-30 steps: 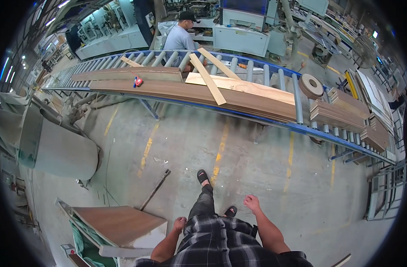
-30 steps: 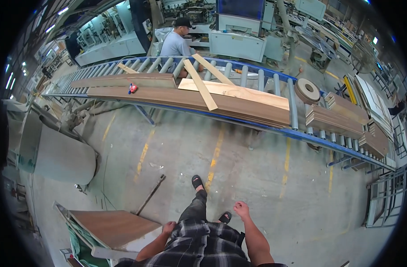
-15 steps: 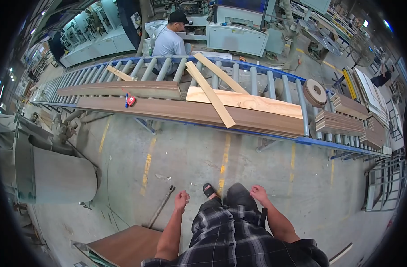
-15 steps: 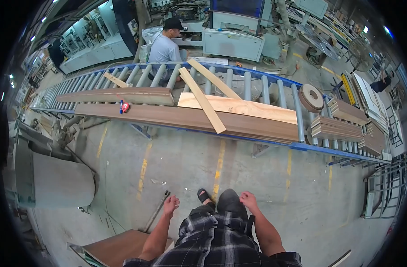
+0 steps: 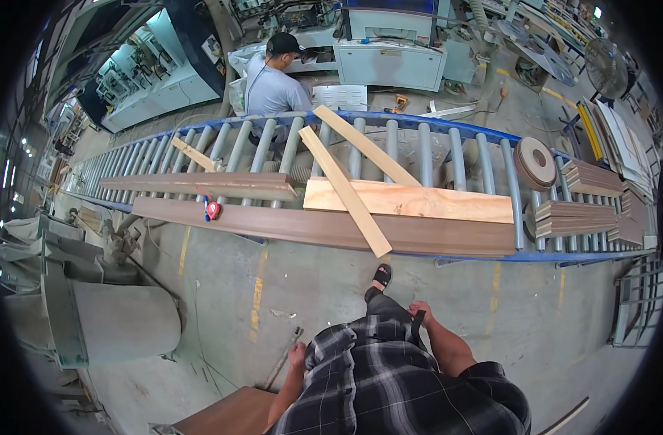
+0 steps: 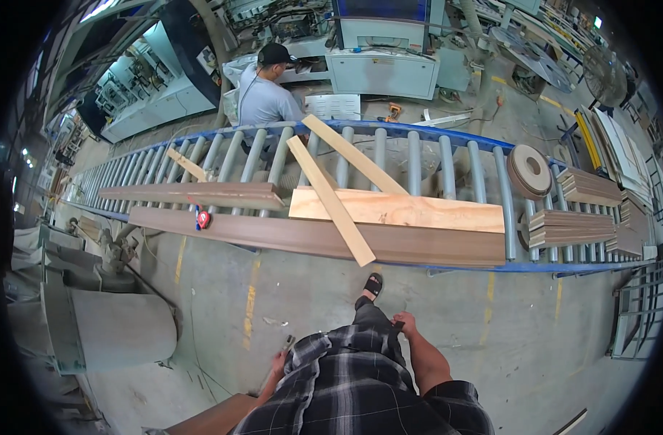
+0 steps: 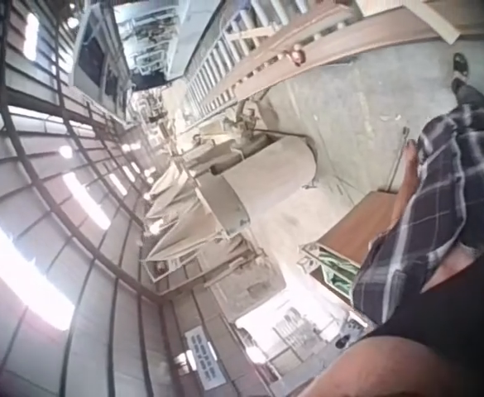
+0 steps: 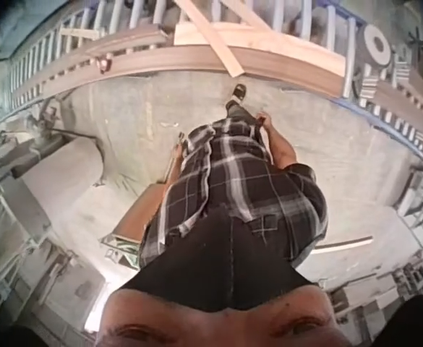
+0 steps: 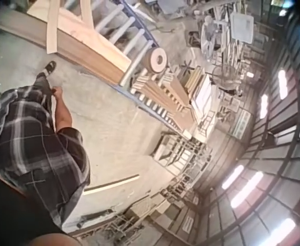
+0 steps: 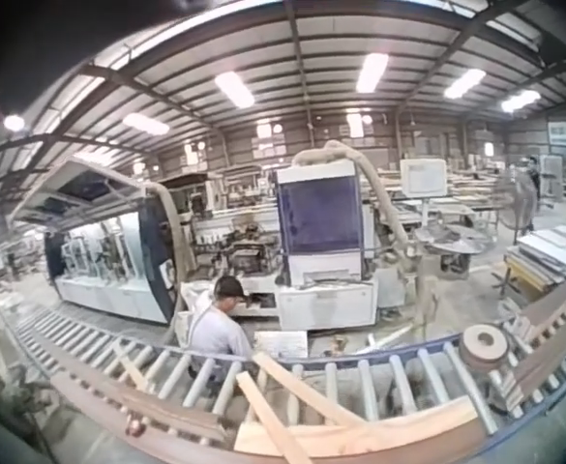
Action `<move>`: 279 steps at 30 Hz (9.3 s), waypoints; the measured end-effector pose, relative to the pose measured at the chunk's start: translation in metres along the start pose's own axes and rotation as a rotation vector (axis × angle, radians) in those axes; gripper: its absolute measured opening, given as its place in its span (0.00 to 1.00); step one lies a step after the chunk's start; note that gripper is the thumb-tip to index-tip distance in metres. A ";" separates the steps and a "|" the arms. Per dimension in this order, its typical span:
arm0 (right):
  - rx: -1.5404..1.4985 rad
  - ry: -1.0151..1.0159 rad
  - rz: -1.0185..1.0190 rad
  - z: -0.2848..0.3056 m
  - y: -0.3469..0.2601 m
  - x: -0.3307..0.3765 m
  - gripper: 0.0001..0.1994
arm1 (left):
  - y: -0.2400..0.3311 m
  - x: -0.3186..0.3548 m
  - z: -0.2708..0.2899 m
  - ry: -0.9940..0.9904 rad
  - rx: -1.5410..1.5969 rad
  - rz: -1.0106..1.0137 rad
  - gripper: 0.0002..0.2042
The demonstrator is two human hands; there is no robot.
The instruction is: Assisting a coworker in lifting, carrying, and stacking large wooden panels in a manufacturing facility.
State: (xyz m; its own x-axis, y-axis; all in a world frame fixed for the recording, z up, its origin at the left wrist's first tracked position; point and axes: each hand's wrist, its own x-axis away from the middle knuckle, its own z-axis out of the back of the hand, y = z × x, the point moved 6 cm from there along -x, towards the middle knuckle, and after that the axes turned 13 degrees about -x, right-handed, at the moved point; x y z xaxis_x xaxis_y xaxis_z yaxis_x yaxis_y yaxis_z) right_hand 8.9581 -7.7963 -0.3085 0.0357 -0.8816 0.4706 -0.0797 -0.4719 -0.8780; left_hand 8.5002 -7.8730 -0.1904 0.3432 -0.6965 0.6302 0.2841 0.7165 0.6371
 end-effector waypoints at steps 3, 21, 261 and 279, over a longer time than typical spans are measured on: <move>0.357 -0.010 0.029 -0.008 -0.046 -0.049 0.07 | 0.060 -0.032 -0.009 -0.017 0.147 0.168 0.09; 0.027 0.165 -0.220 0.001 -0.058 -0.079 0.05 | 0.142 -0.157 -0.005 0.038 -0.209 0.015 0.13; 0.888 0.372 -0.153 -0.086 -0.246 -0.125 0.34 | 0.128 -0.202 0.004 -0.154 -0.101 -0.226 0.16; 0.915 0.374 -0.146 -0.084 -0.239 -0.129 0.34 | 0.138 -0.197 0.003 -0.198 -0.169 -0.152 0.15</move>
State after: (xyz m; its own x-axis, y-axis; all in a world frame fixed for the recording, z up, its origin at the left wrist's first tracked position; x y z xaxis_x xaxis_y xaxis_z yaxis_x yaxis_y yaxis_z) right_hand 8.8889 -7.5694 -0.1515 -0.3441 -0.8301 0.4387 0.7039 -0.5373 -0.4645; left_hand 8.4686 -7.6374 -0.2255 0.1091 -0.7784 0.6182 0.4696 0.5885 0.6581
